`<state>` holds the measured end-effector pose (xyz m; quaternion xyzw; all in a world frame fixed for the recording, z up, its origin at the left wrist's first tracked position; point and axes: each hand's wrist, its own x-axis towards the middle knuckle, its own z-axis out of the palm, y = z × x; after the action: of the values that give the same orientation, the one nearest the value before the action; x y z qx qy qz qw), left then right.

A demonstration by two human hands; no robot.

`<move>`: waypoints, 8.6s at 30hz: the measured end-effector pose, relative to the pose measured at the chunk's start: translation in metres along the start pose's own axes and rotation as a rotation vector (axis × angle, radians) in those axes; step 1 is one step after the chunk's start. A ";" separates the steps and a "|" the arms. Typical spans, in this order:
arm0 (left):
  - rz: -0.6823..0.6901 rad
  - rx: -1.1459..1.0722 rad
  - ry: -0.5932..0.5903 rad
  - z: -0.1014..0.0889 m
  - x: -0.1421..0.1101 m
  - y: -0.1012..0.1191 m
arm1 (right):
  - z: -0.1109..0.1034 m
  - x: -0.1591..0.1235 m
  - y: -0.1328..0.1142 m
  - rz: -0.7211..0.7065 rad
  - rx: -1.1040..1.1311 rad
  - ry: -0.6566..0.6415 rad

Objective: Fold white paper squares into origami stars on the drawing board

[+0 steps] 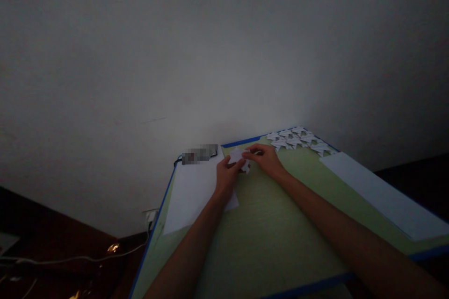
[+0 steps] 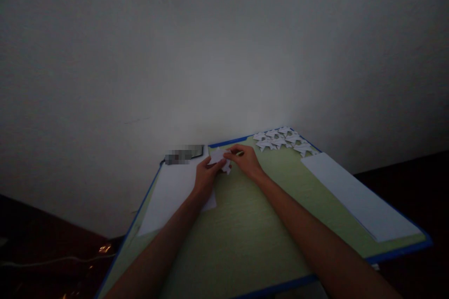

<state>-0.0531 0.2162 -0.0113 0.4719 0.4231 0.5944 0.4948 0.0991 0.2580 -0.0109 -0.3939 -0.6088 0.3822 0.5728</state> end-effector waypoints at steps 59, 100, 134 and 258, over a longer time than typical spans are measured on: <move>-0.022 -0.159 0.069 -0.002 0.004 -0.004 | -0.003 -0.002 0.000 -0.146 -0.250 -0.154; 0.029 -0.074 0.113 -0.004 0.002 -0.002 | -0.006 0.001 0.003 -0.254 -0.227 -0.202; 0.066 -0.096 0.075 -0.007 0.003 -0.006 | -0.004 -0.006 0.003 -0.428 -0.413 -0.243; 0.202 0.185 0.064 -0.013 0.006 0.007 | -0.019 0.008 0.002 0.203 0.173 0.013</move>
<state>-0.0674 0.2210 -0.0062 0.5363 0.4421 0.6146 0.3731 0.1179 0.2662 -0.0086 -0.4051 -0.5270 0.4867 0.5668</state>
